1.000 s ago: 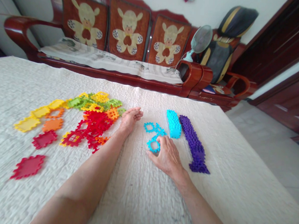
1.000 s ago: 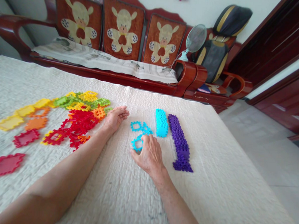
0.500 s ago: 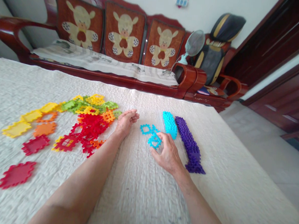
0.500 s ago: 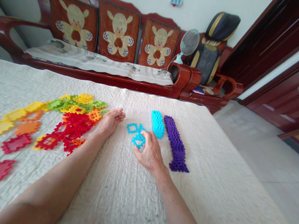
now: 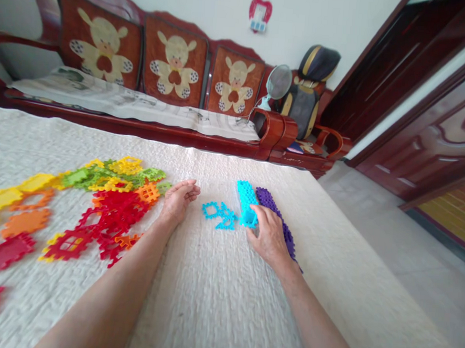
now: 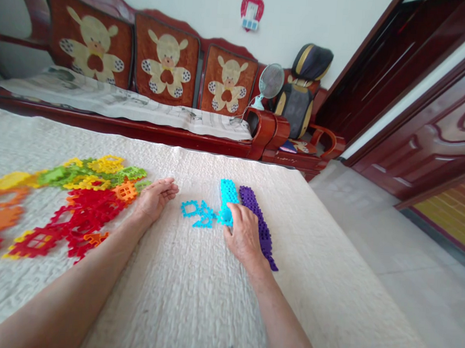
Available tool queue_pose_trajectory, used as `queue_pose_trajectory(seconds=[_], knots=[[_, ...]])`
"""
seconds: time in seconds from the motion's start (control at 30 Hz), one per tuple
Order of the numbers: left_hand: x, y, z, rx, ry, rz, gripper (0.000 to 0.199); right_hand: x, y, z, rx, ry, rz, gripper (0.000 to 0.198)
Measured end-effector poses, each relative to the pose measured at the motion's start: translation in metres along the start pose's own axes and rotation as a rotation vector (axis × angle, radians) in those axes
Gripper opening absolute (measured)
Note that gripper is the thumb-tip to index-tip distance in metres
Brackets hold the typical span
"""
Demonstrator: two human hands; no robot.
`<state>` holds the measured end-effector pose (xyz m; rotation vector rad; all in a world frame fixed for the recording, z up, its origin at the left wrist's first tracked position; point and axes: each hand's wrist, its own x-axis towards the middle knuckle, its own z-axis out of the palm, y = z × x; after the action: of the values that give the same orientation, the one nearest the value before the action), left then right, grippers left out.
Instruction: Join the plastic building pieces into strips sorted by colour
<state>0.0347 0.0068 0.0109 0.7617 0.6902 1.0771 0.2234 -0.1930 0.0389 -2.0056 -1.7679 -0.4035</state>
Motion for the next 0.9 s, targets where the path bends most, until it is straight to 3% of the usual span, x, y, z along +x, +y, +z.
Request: queue_pose_trajectory(seconds=[0.33, 0.57, 0.7, 0.9], knots=[[0.001, -0.001, -0.001, 0.002, -0.005, -0.006, 0.037, -0.002, 0.012, -0.001, -0.075, -0.069, 0.028, 0.057], [0.0, 0.0, -0.001, 0.009, -0.004, 0.001, 0.034, -0.003, 0.013, 0.001, -0.053, -0.025, 0.014, 0.054], [0.0, 0.001, 0.0, -0.018, 0.005, -0.004, 0.034, -0.004, -0.001, 0.003, 0.072, 0.027, -0.066, 0.044], [0.0, 0.001, 0.001, -0.033, -0.002, -0.001, 0.032, 0.003, -0.039, 0.02, 0.167, -0.116, -0.197, 0.042]])
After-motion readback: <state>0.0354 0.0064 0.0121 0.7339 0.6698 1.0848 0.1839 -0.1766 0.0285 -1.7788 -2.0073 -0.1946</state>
